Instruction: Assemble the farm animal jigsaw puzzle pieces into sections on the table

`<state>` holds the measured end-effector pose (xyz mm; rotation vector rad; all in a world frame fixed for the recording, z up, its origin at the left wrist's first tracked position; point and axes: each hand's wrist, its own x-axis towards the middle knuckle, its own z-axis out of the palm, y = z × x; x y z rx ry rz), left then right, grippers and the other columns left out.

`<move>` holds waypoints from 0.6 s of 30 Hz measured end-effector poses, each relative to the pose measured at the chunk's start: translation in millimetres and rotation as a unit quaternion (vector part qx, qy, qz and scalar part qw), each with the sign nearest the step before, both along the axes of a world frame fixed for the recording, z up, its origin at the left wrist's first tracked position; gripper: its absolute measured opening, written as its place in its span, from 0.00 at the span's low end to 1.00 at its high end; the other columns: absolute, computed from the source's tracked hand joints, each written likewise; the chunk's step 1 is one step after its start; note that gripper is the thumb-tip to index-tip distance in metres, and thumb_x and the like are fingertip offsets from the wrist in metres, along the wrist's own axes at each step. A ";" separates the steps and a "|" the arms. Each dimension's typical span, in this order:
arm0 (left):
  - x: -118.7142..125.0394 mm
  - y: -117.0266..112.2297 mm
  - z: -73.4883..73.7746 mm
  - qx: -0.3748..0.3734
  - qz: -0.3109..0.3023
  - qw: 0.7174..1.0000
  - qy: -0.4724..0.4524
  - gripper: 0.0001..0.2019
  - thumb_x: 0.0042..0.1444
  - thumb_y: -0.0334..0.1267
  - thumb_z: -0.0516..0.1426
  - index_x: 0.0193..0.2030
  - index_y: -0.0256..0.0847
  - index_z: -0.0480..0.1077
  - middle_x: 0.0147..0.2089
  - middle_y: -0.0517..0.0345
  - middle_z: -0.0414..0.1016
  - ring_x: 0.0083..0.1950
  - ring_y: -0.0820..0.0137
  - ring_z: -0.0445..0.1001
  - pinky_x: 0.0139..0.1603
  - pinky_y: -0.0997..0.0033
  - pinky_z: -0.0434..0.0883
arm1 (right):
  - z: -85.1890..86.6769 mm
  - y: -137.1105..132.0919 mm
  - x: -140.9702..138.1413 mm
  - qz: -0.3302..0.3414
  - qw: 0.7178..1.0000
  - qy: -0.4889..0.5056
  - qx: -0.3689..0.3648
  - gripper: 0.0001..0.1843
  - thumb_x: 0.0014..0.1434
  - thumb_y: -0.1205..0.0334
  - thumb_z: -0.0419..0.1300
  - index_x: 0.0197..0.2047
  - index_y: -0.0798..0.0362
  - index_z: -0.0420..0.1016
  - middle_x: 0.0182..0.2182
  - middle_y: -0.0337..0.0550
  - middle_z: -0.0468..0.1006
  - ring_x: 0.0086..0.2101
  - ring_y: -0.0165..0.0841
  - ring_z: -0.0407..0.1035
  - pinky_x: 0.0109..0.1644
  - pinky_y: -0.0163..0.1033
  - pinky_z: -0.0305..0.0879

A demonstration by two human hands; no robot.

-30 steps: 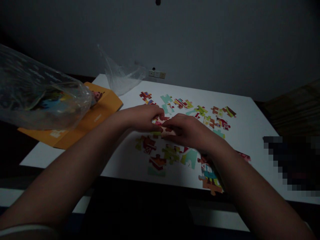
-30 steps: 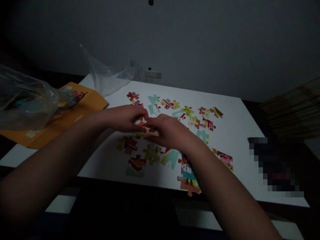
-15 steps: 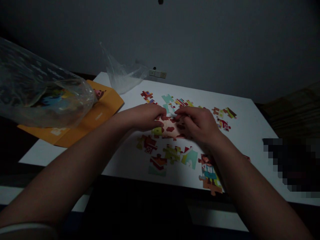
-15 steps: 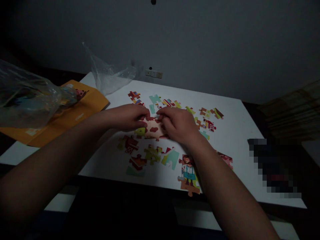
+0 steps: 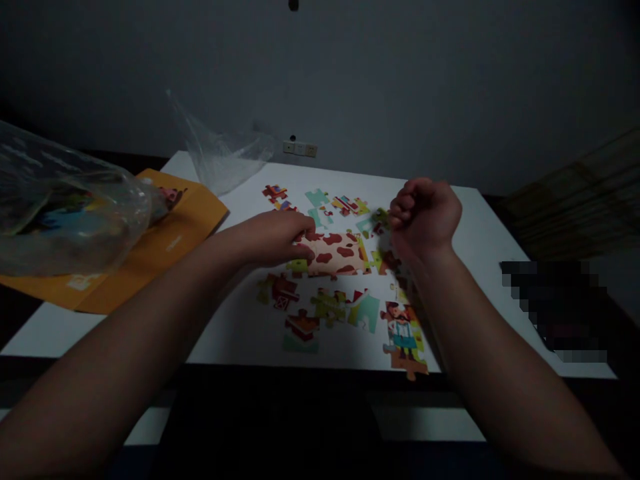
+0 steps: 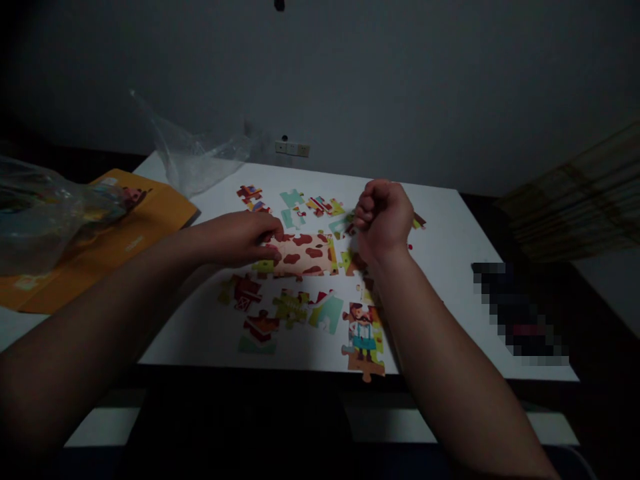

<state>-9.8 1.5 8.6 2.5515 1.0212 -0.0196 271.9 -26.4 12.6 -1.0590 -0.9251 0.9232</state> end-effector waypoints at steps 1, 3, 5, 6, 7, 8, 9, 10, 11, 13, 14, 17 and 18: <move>-0.1 0.0 -0.1 -0.001 -0.002 1.000 0.000 0.15 0.67 0.51 0.63 0.53 0.44 0.77 0.52 0.48 0.83 0.47 0.58 0.78 0.45 0.62 0.67 | 0.7 1.2 3.2 0.004 1.000 0.005 -0.003 0.24 0.60 0.40 0.63 0.27 0.44 0.57 0.20 0.31 0.53 0.20 0.30 0.45 0.21 0.38 0.41; -0.4 0.5 -0.7 -0.003 -0.007 1.000 -0.002 0.15 0.68 0.51 0.63 0.53 0.44 0.77 0.52 0.47 0.83 0.48 0.58 0.78 0.46 0.62 0.68 | 1.2 2.8 7.4 0.013 1.000 0.009 -0.005 0.28 0.61 0.36 0.63 0.26 0.44 0.53 0.20 0.31 0.51 0.20 0.30 0.43 0.21 0.39 0.41; -0.7 1.0 -1.6 -0.003 -0.006 1.000 -0.003 0.14 0.68 0.49 0.61 0.53 0.44 0.77 0.52 0.46 0.83 0.48 0.58 0.78 0.46 0.61 0.68 | 1.0 3.9 9.2 0.022 1.000 0.010 0.000 0.32 0.63 0.35 0.63 0.26 0.44 0.49 0.21 0.31 0.49 0.20 0.30 0.42 0.21 0.39 0.42; -0.8 1.3 -2.0 -0.003 -0.004 1.000 -0.002 0.13 0.69 0.49 0.61 0.53 0.44 0.77 0.52 0.46 0.83 0.48 0.58 0.78 0.47 0.61 0.68 | 1.0 4.3 9.5 0.026 1.000 0.008 0.004 0.33 0.64 0.34 0.63 0.26 0.44 0.47 0.21 0.30 0.48 0.20 0.30 0.42 0.21 0.39 0.42; -0.7 1.5 -2.4 -0.001 -0.003 1.000 -0.002 0.14 0.69 0.49 0.60 0.53 0.44 0.77 0.52 0.46 0.83 0.47 0.58 0.78 0.47 0.61 0.68 | 1.1 4.6 9.5 0.028 1.000 0.004 0.007 0.34 0.66 0.34 0.63 0.26 0.44 0.46 0.20 0.30 0.47 0.20 0.30 0.41 0.21 0.40 0.42; -0.5 1.7 -2.7 0.000 -0.002 1.000 -0.001 0.14 0.70 0.49 0.60 0.53 0.44 0.77 0.52 0.46 0.83 0.47 0.58 0.79 0.47 0.61 0.68 | 1.6 4.7 9.2 0.028 1.000 -0.001 0.010 0.35 0.67 0.34 0.63 0.26 0.44 0.45 0.20 0.30 0.46 0.19 0.30 0.41 0.21 0.40 0.43; -0.1 1.9 -3.0 0.001 -0.003 1.000 -0.001 0.14 0.70 0.49 0.59 0.53 0.44 0.77 0.52 0.46 0.84 0.47 0.58 0.79 0.47 0.62 0.68 | 2.4 4.7 8.9 0.026 1.000 -0.005 0.010 0.36 0.68 0.34 0.62 0.26 0.44 0.44 0.20 0.30 0.46 0.19 0.31 0.40 0.21 0.41 0.43; 0.4 2.1 -3.2 0.003 -0.004 1.000 -0.002 0.14 0.71 0.49 0.58 0.53 0.43 0.77 0.52 0.46 0.84 0.47 0.59 0.79 0.46 0.62 0.69 | 3.6 4.5 8.5 0.021 1.000 -0.007 0.009 0.36 0.68 0.34 0.62 0.26 0.44 0.44 0.20 0.30 0.45 0.19 0.31 0.40 0.20 0.41 0.43; 0.9 2.1 -3.3 0.006 -0.004 1.000 -0.003 0.14 0.71 0.48 0.57 0.53 0.43 0.77 0.52 0.46 0.84 0.46 0.59 0.79 0.46 0.62 0.69 | 4.9 4.2 8.3 0.014 1.000 -0.004 0.007 0.36 0.68 0.34 0.62 0.27 0.43 0.44 0.20 0.30 0.45 0.19 0.31 0.40 0.20 0.41 0.43; 2.2 2.2 -3.3 0.009 -0.004 1.000 -0.006 0.14 0.72 0.47 0.56 0.52 0.43 0.77 0.51 0.46 0.84 0.46 0.59 0.79 0.46 0.63 0.69 | 7.4 3.6 8.9 -0.003 1.000 0.013 -0.001 0.35 0.68 0.35 0.62 0.27 0.43 0.44 0.19 0.30 0.44 0.19 0.31 0.40 0.20 0.41 0.44; 2.9 2.1 -3.2 0.009 -0.002 1.000 -0.007 0.13 0.72 0.47 0.56 0.51 0.43 0.77 0.51 0.46 0.84 0.46 0.59 0.79 0.46 0.63 0.69 | 8.3 3.4 9.9 -0.011 1.000 0.024 -0.003 0.34 0.68 0.36 0.62 0.27 0.43 0.44 0.19 0.30 0.44 0.19 0.31 0.40 0.20 0.40 0.44; 4.1 2.3 -3.0 0.002 0.006 1.000 -0.010 0.13 0.72 0.47 0.55 0.48 0.43 0.77 0.48 0.47 0.84 0.44 0.59 0.79 0.45 0.62 0.68 | 8.3 4.2 16.9 -0.030 0.998 0.059 0.016 0.34 0.68 0.38 0.62 0.26 0.43 0.44 0.19 0.30 0.44 0.19 0.31 0.40 0.19 0.40 0.45; 4.1 2.7 -3.2 0.000 0.007 1.000 -0.013 0.13 0.72 0.46 0.54 0.47 0.43 0.77 0.48 0.47 0.84 0.44 0.60 0.79 0.45 0.62 0.68 | 7.5 5.0 20.4 -0.033 0.997 0.068 0.032 0.33 0.68 0.39 0.61 0.26 0.44 0.44 0.19 0.30 0.43 0.19 0.31 0.39 0.20 0.40 0.44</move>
